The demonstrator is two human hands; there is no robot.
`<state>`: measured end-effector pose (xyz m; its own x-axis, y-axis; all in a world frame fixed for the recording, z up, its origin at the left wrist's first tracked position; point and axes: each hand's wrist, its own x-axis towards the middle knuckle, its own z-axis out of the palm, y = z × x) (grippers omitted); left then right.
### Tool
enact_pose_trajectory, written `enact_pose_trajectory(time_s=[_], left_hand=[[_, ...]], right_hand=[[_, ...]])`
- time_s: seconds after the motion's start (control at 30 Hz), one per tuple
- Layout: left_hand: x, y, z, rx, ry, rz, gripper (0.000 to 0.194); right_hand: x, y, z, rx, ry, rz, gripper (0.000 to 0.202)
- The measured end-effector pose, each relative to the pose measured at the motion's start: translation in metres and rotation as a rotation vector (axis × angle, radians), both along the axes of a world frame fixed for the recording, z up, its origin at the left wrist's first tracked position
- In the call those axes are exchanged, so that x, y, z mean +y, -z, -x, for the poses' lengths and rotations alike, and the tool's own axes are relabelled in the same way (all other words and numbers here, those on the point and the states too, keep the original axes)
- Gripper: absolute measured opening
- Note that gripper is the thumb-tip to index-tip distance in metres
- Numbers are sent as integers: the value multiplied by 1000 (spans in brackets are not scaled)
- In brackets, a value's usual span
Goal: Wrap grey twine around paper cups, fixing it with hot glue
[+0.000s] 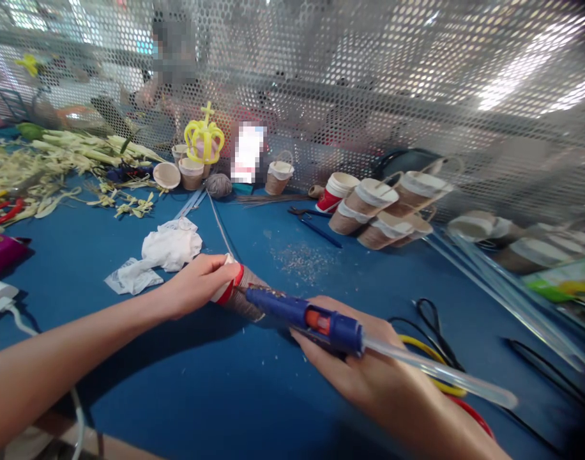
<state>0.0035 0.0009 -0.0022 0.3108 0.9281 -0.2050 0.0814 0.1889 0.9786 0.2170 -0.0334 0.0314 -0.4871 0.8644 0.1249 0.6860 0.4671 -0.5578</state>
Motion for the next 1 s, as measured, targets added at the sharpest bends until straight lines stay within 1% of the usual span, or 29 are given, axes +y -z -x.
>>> enact_pose_trajectory(time_s=[0.13, 0.23, 0.33, 0.57, 0.67, 0.83, 1.0], left_hand=[[-1, -1, -1, -24, 21, 5, 25], [-2, -3, -1, -36, 42, 11, 27], [-2, -3, -2, -22, 52, -14, 27], [-1, -3, 0, 49, 52, -34, 29], [-2, -5, 0, 46, 78, -63, 30], [-3, -6, -1, 25, 155, -90, 33], [-3, -6, 0, 99, 136, -154, 34]], right_hand=[[-2, 1, -1, 14, 13, -60, 4], [-3, 1, -2, 10, -3, -30, 7], [-2, 1, -2, 12, 25, -40, 6], [0, -7, 2, -27, 30, -6, 10], [0, -6, 0, -8, 48, -29, 8], [-1, -2, -4, -19, 20, -55, 10], [-1, -1, -4, -16, 37, -65, 7]])
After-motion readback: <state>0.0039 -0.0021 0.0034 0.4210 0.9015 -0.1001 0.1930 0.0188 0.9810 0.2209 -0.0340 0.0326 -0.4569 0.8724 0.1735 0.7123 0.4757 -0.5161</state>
